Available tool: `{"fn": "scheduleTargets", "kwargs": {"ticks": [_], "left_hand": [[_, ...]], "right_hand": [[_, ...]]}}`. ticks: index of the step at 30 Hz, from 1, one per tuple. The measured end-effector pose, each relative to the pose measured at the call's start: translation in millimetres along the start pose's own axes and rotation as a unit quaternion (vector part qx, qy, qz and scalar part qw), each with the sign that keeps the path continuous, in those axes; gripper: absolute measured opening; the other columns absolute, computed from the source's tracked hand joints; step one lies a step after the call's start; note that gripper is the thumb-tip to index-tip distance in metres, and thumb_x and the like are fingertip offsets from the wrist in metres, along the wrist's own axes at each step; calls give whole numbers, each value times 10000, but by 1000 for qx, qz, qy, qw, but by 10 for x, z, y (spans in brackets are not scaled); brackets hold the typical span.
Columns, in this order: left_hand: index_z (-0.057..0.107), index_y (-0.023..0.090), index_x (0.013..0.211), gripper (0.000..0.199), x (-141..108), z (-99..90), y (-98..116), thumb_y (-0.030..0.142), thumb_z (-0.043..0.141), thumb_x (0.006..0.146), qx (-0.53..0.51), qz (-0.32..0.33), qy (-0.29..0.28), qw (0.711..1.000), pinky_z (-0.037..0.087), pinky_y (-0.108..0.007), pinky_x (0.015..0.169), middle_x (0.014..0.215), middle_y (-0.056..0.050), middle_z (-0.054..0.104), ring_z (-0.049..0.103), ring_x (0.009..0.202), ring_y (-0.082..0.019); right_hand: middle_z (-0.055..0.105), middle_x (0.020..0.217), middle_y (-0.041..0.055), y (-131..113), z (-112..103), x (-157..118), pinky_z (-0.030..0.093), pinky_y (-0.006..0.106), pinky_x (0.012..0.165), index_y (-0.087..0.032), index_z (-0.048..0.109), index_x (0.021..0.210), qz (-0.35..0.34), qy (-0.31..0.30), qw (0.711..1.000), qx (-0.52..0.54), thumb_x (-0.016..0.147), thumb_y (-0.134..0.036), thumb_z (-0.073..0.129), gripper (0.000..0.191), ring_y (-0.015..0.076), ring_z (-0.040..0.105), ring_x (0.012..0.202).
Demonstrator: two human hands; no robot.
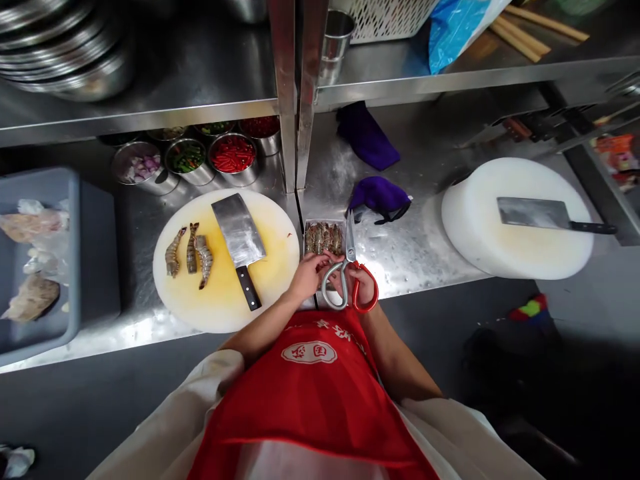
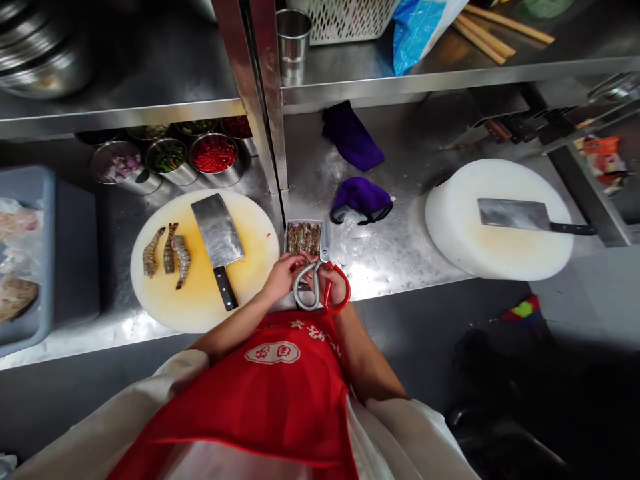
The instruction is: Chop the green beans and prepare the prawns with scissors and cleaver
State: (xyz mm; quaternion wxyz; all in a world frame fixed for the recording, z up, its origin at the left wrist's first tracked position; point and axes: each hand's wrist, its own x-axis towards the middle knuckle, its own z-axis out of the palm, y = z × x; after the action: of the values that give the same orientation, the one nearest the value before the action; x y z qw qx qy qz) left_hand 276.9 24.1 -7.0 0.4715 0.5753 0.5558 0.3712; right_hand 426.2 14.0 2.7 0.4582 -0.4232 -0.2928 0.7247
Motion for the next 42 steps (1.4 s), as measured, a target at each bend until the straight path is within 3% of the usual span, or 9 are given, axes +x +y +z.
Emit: {"fn": "scheduleTargets", "kwargs": {"ticks": [5,9,13,19,26,30,35,38,42], "left_hand": [[702,198,1046,194,159,-153,-2,175,552,926,160,39,102,981,456,-427,1018,1057,-113,601,603,1033,-269],[628,130,1222,326,289,-343,5,202,565,910,223,13,207,953,248,-551,1190,1380,-223,506,397,1377,-381],[575,80,1301,424,220,-46,-42,217,571,900,227,0,188,956,101,-558,1244,1532,-254,404,240,1505,-384],[713,216,1090,258,98,525,-170,326,517,962,105,-21,168,980,370,-479,1146,1178,-138,679,589,1205,-287],[719,200,1107,288,286,551,-198,146,607,847,236,-108,97,961,471,-375,1038,1148,-120,661,645,1103,-255],[711,231,1122,293,441,390,-52,149,567,880,253,-124,61,957,493,-381,980,954,-80,701,683,961,-245],[748,234,910,253,947,45,59,112,741,689,224,-120,-15,967,520,-360,931,922,-59,718,682,902,-249],[701,214,713,81,1458,-382,54,136,725,715,236,-167,58,955,514,-377,921,781,-77,706,688,850,-266],[626,168,668,117,2213,-1113,16,166,672,776,267,-202,173,926,409,-534,1047,834,-182,687,625,1117,-392]], "right_hand": [[658,1329,78,-75,-234,-109,478,550,1004,-273,608,980,21,-29,996,87,662,-406,585,345,334,598,1237],[652,1348,62,-134,-452,-162,471,553,1029,-284,624,959,50,-55,993,93,670,-381,623,305,329,592,1258],[671,1318,66,-212,-652,-133,456,560,1055,-276,635,958,70,-86,987,118,666,-345,646,300,331,614,1236],[742,1168,88,-342,-904,65,508,534,983,-257,625,926,117,-125,982,74,627,-325,667,309,339,667,1151],[781,1020,64,-319,-972,262,545,492,935,-240,626,921,158,-142,976,45,631,-269,707,303,310,725,1046],[779,1012,77,-294,-1011,308,559,470,910,-231,637,929,173,-162,970,49,651,-266,708,289,296,736,1014],[778,1001,79,-326,-1104,444,559,469,904,-227,651,926,192,-174,964,55,649,-261,736,292,287,741,974],[773,1015,84,-383,-1151,530,554,449,900,-223,665,941,194,-175,964,53,657,-263,749,298,290,734,994],[763,1036,83,-462,-1161,579,537,432,902,-227,679,974,186,-182,964,61,689,-280,737,295,284,719,1020]]}}
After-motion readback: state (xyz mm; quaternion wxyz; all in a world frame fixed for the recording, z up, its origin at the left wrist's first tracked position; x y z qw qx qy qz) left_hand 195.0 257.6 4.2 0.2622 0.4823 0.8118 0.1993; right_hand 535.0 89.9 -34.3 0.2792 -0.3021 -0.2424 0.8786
